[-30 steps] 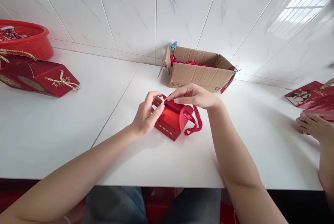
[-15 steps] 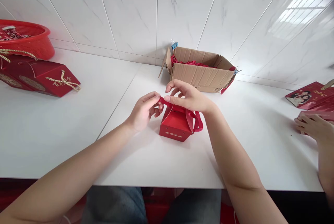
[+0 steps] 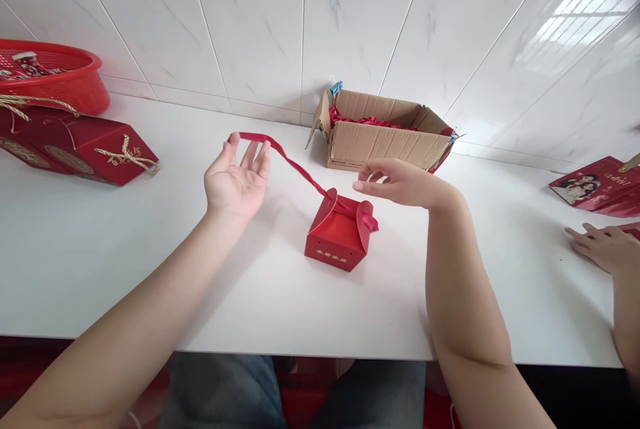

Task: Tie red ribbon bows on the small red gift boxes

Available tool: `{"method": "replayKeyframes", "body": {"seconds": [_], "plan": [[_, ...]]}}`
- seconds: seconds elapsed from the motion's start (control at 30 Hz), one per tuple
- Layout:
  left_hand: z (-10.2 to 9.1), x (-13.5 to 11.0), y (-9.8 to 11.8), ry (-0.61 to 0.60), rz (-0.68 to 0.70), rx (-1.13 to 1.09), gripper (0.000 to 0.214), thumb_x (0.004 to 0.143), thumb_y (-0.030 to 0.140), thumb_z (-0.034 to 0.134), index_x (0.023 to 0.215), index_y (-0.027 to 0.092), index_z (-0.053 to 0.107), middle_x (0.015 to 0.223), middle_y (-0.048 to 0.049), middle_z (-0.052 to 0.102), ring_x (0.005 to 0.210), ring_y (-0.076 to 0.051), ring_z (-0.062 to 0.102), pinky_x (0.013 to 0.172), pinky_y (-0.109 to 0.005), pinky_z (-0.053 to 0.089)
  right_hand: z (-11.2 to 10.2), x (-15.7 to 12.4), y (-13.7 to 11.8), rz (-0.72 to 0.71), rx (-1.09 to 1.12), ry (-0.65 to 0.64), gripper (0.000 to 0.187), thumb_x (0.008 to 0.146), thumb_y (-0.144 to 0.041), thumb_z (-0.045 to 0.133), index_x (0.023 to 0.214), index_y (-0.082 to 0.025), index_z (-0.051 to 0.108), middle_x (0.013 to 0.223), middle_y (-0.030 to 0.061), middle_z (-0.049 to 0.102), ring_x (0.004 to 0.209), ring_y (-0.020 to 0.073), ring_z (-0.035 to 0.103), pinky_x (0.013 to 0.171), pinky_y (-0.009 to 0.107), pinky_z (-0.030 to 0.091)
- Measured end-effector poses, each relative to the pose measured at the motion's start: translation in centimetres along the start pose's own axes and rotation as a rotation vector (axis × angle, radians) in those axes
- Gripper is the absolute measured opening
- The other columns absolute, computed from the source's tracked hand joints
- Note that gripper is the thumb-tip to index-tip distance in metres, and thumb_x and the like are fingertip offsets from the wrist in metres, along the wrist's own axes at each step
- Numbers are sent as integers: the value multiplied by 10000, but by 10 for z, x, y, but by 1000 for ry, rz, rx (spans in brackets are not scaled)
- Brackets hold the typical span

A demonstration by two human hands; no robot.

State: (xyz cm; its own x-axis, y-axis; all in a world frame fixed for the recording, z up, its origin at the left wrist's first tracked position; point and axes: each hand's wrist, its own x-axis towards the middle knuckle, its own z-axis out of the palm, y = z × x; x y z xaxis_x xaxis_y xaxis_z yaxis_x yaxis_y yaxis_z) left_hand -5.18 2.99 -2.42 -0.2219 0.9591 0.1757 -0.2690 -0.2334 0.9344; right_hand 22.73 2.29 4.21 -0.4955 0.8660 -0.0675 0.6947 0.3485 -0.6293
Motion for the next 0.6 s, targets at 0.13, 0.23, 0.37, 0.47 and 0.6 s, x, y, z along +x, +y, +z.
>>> {"method": "replayKeyframes", "body": {"seconds": [0.13,0.23,0.37,0.47,0.6], "plan": [[9,-11,-12,79,73,201,457,879,258,554,1309,293,406,1592,-53,187,1369,-269,401,1038,-460,470,-13,-9,7,120,-109,-154,386,653,-548,734,837,-231,615,1000,50,665,948,239,608,701,323,473],[17,-27,-24,-83,243,472,616,790,156,612,1354,319,426,1607,-28,167,1429,-298,295,1084,-495,416,-14,-12,2,174,-194,-291,428,588,-568,761,830,-234,646,1002,47,667,917,242,616,687,318,471],[23,-43,-33,-520,445,654,432,854,178,540,1279,259,556,1405,-67,536,1361,-240,428,1121,-445,389,-6,-13,-14,171,-259,-323,317,658,-527,707,721,-222,651,918,39,687,848,223,615,657,307,437],[24,-46,-34,-590,538,667,261,886,175,509,1097,204,658,1188,-86,681,1164,-208,611,1020,-373,490,-2,-12,-20,91,-214,-324,197,737,-399,631,665,-216,621,808,21,683,760,184,598,625,292,406],[24,-45,-32,-510,701,710,145,854,131,547,930,176,662,1127,-105,680,1042,-191,652,909,-334,533,-3,-14,-17,1,-117,-289,148,725,-244,575,600,-200,508,651,-19,591,642,129,517,574,264,349]]}}
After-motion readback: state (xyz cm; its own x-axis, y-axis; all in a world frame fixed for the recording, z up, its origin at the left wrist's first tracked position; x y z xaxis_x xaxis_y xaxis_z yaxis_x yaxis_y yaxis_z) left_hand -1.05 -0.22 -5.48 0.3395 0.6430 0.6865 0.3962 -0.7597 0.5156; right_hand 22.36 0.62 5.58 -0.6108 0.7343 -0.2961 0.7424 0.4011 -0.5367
